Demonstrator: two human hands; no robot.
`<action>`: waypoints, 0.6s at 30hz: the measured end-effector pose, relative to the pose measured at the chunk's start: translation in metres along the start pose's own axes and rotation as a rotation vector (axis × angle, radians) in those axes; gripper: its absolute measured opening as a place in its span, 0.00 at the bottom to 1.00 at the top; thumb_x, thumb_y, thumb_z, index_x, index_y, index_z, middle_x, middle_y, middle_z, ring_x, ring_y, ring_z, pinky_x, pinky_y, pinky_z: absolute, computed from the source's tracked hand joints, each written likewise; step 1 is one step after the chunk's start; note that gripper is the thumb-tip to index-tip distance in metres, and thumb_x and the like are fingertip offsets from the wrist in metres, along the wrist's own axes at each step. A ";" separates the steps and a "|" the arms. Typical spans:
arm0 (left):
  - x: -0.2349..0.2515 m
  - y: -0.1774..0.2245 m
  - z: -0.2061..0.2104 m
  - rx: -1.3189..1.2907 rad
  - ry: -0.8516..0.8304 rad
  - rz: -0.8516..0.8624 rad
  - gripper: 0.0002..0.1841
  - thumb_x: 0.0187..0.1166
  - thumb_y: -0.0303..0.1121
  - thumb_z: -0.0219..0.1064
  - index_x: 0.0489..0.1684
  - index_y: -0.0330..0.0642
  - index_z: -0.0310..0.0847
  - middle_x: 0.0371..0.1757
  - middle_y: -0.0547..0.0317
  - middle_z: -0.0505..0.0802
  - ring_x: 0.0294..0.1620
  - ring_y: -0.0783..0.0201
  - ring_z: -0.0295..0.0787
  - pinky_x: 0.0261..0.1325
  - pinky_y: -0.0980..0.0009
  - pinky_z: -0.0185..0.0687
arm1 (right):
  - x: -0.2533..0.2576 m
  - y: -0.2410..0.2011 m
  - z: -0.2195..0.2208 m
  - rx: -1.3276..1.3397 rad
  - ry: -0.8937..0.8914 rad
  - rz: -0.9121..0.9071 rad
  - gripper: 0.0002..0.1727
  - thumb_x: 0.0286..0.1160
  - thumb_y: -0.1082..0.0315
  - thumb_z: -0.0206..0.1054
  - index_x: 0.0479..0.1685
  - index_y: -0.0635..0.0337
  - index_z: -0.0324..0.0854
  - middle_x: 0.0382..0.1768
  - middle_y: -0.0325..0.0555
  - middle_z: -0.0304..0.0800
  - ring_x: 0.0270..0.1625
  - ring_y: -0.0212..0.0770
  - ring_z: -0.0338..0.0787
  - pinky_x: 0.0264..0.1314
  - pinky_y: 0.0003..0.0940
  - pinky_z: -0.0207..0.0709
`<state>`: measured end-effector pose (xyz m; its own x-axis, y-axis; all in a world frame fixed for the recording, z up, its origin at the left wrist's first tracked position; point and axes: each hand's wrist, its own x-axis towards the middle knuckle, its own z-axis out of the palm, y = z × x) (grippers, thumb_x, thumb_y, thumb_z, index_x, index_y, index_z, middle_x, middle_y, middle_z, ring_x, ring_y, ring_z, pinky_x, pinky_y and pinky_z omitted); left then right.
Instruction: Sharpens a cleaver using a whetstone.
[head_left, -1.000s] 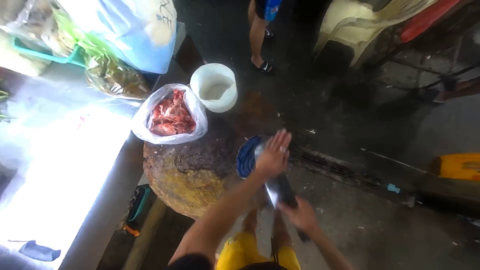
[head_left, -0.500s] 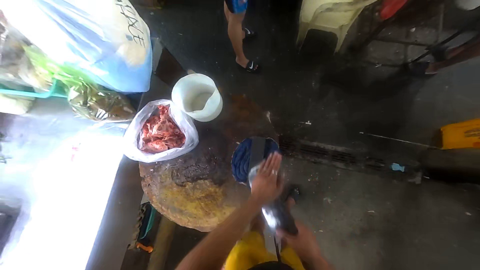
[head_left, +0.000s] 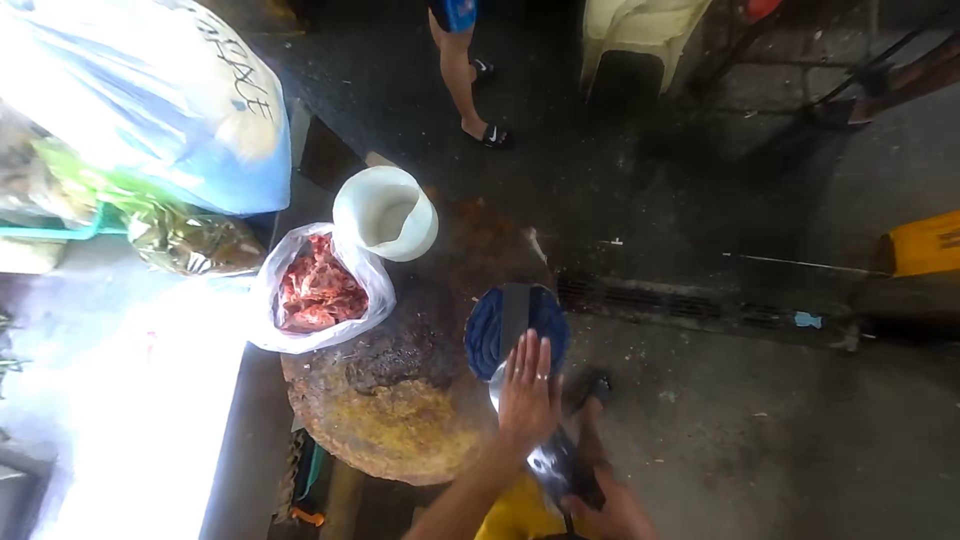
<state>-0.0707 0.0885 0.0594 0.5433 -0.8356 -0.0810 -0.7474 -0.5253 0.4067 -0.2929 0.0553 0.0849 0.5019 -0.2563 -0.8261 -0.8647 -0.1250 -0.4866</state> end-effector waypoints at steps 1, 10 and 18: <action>0.025 -0.005 -0.007 0.017 -0.030 -0.020 0.35 0.90 0.51 0.48 0.93 0.38 0.56 0.93 0.40 0.63 0.95 0.49 0.53 0.95 0.49 0.46 | 0.016 -0.015 -0.012 -0.015 0.042 -0.022 0.42 0.66 0.31 0.74 0.67 0.60 0.83 0.50 0.56 0.95 0.55 0.55 0.94 0.63 0.61 0.85; 0.175 -0.051 -0.021 0.029 0.168 0.006 0.39 0.91 0.53 0.48 0.98 0.46 0.39 0.98 0.55 0.46 0.97 0.60 0.43 0.97 0.56 0.46 | 0.087 -0.090 -0.084 -0.155 0.235 -0.064 0.45 0.73 0.26 0.61 0.85 0.45 0.69 0.50 0.57 0.94 0.53 0.59 0.94 0.58 0.65 0.85; 0.070 -0.015 -0.008 -0.036 0.019 -0.050 0.38 0.89 0.53 0.52 0.93 0.37 0.54 0.94 0.41 0.60 0.95 0.49 0.51 0.95 0.51 0.46 | 0.027 -0.032 -0.035 -0.067 0.175 0.015 0.44 0.72 0.30 0.68 0.82 0.50 0.74 0.51 0.59 0.94 0.50 0.58 0.95 0.56 0.63 0.87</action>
<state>-0.0187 0.0394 0.0550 0.5872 -0.8050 -0.0849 -0.7051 -0.5601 0.4348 -0.2525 0.0191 0.0876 0.4828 -0.4210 -0.7679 -0.8743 -0.1822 -0.4498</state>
